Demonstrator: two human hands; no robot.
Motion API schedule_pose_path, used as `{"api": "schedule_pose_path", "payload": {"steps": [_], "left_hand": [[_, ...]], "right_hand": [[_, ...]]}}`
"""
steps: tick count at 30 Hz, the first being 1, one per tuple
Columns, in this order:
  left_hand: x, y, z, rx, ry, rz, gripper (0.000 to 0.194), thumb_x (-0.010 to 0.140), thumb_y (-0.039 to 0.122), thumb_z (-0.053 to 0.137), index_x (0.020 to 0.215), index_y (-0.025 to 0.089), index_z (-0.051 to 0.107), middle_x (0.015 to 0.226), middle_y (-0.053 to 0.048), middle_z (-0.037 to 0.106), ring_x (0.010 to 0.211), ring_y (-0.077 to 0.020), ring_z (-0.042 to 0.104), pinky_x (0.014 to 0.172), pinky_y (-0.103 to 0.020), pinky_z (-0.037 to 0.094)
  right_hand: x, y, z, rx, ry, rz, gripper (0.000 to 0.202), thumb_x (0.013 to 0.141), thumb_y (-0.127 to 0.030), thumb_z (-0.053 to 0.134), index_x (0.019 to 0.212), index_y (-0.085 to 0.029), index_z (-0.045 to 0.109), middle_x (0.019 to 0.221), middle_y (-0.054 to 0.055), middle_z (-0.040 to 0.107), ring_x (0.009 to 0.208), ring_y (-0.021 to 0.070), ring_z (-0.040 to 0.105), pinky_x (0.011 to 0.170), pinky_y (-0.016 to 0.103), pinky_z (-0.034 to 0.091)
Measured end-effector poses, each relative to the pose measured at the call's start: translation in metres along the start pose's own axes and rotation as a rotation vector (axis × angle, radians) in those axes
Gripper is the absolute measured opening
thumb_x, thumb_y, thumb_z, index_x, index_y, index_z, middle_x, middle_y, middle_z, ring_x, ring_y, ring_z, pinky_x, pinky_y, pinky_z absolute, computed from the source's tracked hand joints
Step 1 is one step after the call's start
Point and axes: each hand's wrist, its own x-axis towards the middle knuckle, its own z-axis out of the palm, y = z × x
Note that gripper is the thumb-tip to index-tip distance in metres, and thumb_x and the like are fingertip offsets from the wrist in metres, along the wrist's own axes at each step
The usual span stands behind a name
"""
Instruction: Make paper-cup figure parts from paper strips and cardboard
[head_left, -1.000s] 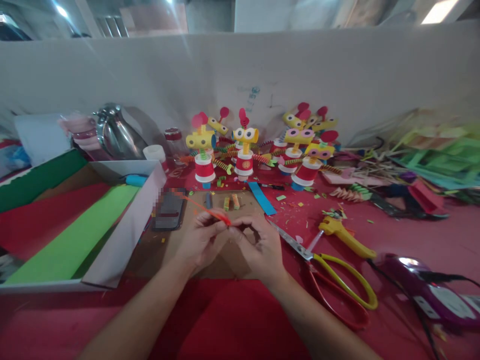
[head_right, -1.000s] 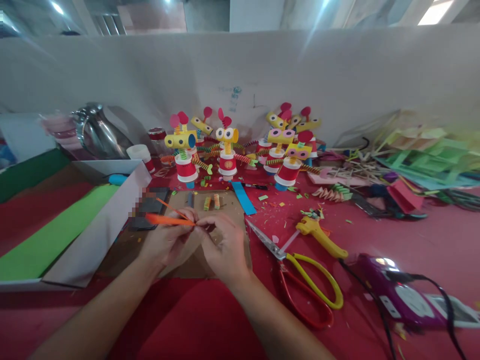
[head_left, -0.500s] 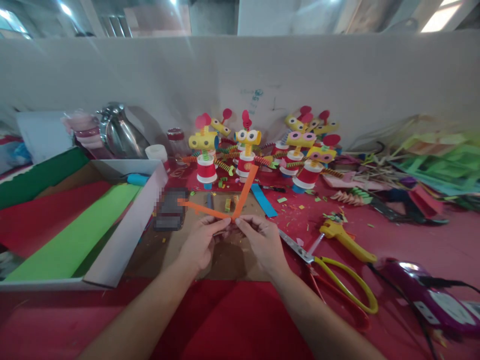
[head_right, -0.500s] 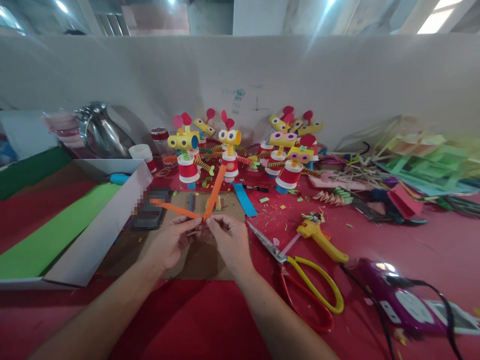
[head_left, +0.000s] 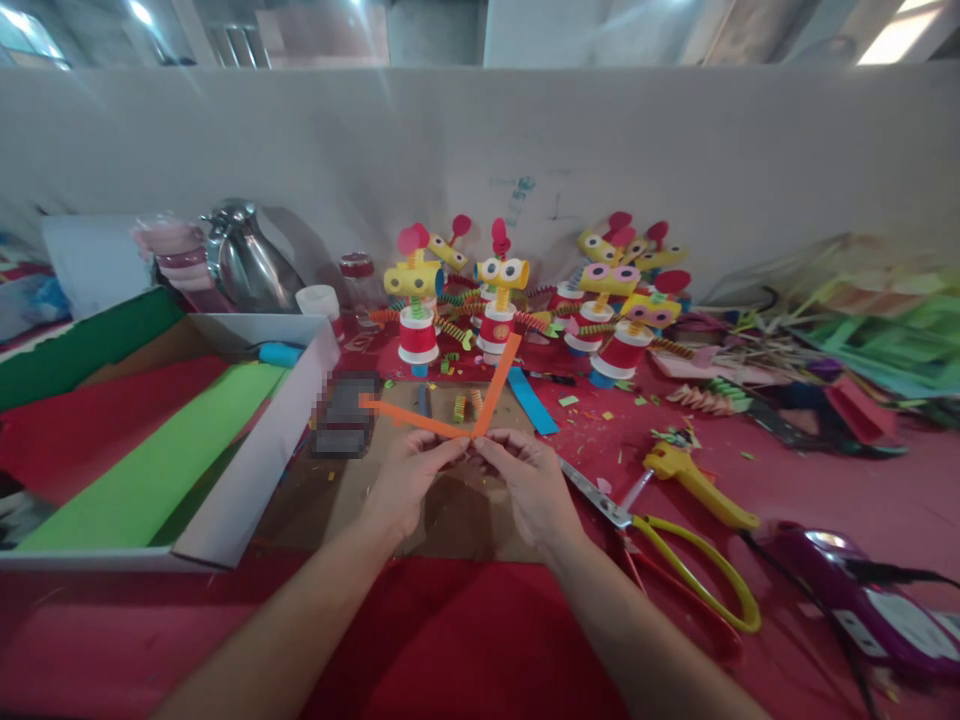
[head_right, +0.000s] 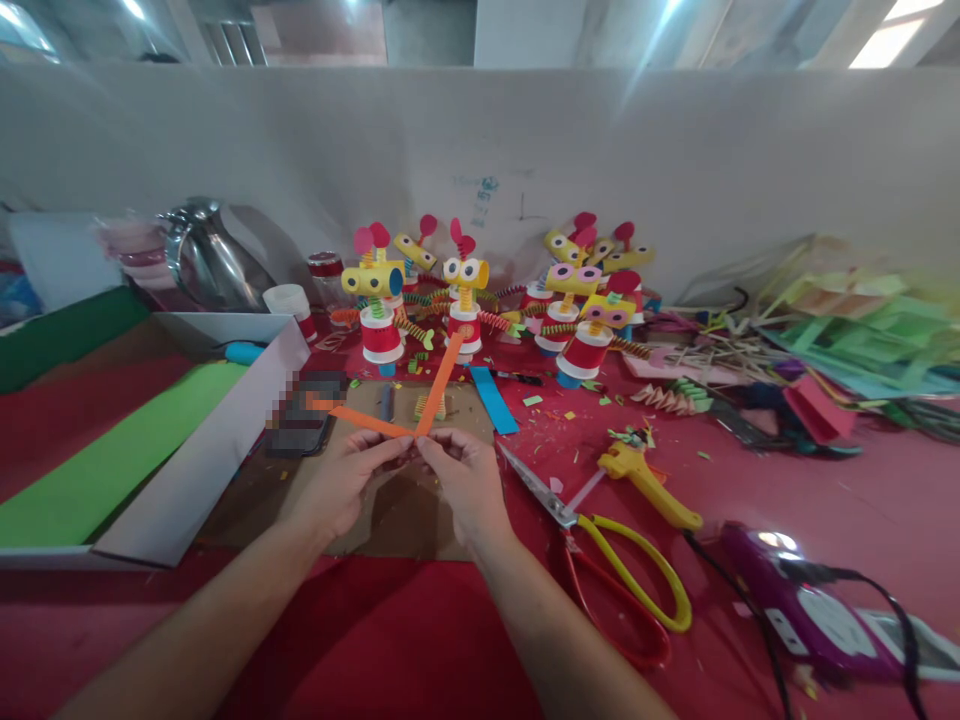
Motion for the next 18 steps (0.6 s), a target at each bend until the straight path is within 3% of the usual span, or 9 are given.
{"api": "schedule_pose_path", "payload": {"steps": [10, 18], "left_hand": [[0.0048, 0.0036, -0.0057, 0.065, -0.123, 0.006, 0.016, 0.069, 0.029, 0.076, 0.073, 0.014, 0.075, 0.071, -0.007, 0.07, 0.064, -0.0125, 0.059, 0.067, -0.026, 0.045], [0.004, 0.0097, -0.0042, 0.08, -0.137, -0.036, 0.015, 0.066, 0.027, 0.077, 0.075, 0.014, 0.077, 0.071, -0.008, 0.072, 0.066, -0.0144, 0.061, 0.067, -0.027, 0.046]], "right_hand": [[0.0023, 0.0017, -0.0023, 0.083, 0.012, 0.092, 0.017, 0.063, -0.03, 0.076, 0.068, -0.016, 0.07, 0.063, 0.0, 0.068, 0.058, 0.0096, 0.058, 0.057, 0.022, 0.041], [0.0027, 0.0019, -0.0008, 0.053, 0.028, 0.086, 0.016, 0.061, -0.029, 0.076, 0.065, -0.016, 0.068, 0.058, -0.001, 0.065, 0.055, 0.0094, 0.056, 0.056, 0.023, 0.041]]}}
